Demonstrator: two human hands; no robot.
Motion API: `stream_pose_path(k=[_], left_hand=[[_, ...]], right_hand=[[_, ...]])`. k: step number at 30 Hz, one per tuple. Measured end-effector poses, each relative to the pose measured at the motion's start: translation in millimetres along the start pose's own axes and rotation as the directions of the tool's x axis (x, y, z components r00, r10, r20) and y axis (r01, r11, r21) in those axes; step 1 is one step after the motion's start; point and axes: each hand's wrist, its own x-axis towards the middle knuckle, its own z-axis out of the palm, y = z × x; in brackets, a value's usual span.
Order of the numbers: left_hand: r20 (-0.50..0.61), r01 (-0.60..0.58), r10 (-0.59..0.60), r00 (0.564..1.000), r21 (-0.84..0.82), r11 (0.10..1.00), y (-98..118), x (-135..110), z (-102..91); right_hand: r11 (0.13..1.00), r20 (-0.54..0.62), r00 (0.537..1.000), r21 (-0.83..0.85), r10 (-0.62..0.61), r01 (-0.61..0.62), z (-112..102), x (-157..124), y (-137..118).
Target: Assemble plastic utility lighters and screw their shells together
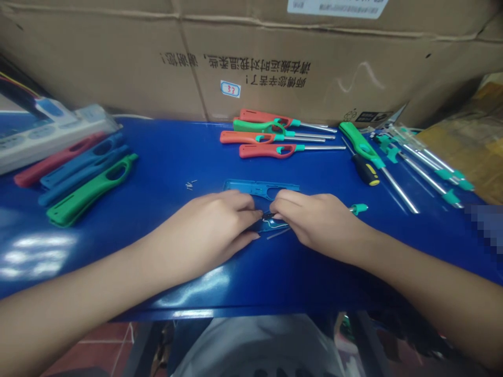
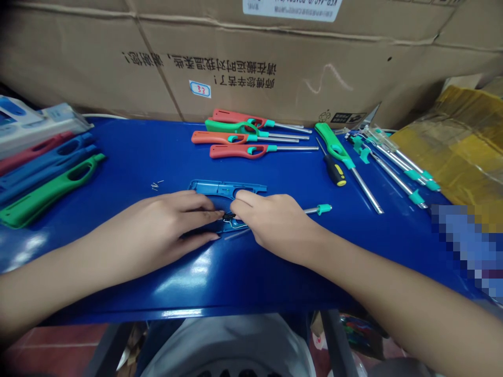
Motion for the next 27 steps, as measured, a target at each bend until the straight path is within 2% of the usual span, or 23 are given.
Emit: stream_pose_path(k=[9,27], left_hand=[[-0.054,0.027,-0.03,0.998,-0.051,0.998,-0.9,0.5,1.5],[-0.078,0.03,-0.034,0.996,-0.059,0.998,-1.4,0.7,2.5]], right_hand=[[1.0,0.034,0.999,0.0,0.008,-0.008,-2.9,0.0,0.0],[0.999,-0.009,1.0,0.05,0.019,-0.019,-2.2,0.0,3.3]])
